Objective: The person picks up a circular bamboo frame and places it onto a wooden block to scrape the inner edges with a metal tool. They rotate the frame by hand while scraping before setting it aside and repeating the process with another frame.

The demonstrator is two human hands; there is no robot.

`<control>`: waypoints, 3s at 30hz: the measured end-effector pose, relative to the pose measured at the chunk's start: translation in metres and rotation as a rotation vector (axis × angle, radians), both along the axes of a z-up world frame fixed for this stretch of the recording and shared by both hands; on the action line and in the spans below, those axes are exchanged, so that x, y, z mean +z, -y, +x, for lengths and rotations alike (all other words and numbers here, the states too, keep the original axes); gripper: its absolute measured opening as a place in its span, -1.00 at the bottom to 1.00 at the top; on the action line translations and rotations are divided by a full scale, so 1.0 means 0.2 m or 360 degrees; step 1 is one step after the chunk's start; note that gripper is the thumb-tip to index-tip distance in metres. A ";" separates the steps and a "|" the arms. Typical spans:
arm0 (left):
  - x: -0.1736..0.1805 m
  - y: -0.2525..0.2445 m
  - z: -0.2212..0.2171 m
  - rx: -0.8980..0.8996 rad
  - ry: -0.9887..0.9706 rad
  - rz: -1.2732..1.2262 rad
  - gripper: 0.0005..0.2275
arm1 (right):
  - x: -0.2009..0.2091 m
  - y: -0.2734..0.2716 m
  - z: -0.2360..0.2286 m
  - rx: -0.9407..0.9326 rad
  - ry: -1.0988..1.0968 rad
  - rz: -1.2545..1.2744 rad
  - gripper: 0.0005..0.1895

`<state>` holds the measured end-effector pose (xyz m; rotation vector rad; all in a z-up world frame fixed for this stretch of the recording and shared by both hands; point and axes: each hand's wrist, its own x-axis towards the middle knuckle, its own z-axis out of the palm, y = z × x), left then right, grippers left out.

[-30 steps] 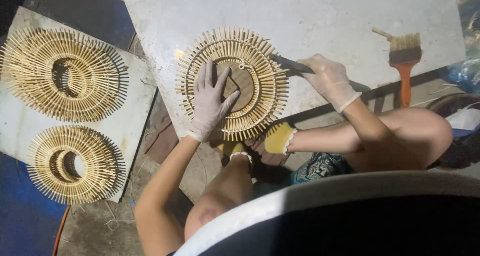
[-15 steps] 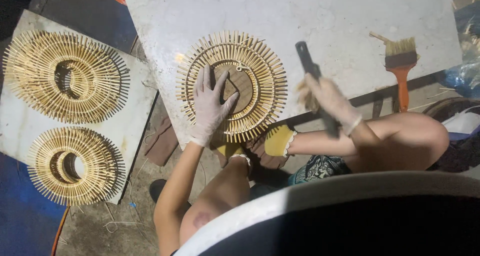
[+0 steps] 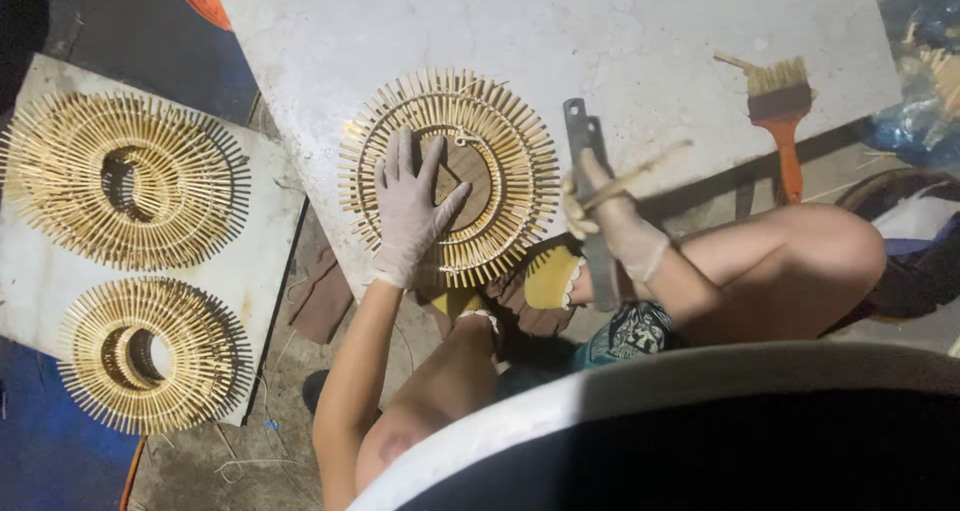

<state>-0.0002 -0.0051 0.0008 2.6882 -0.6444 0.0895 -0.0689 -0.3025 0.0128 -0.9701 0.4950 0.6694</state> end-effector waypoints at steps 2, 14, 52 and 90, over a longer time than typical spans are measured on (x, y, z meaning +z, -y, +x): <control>0.01 -0.01 -0.02 0.0011 -0.0003 0.0004 -0.34 | 0.05 -0.02 0.00 -0.0227 0.0116 -0.0033 -0.41; -0.08 0.05 -0.11 0.0237 0.0007 -0.0039 -0.34 | 0.01 0.09 0.02 0.0415 0.0124 -0.0855 -0.56; -0.04 0.15 -0.20 0.0408 -0.0111 -0.0017 -0.16 | 0.10 0.11 0.22 0.0374 0.0420 -0.2343 -0.56; 0.12 0.23 -0.22 0.0298 -0.0024 -0.0017 -0.22 | 0.22 0.05 -0.15 0.0072 0.0072 -0.0282 -0.58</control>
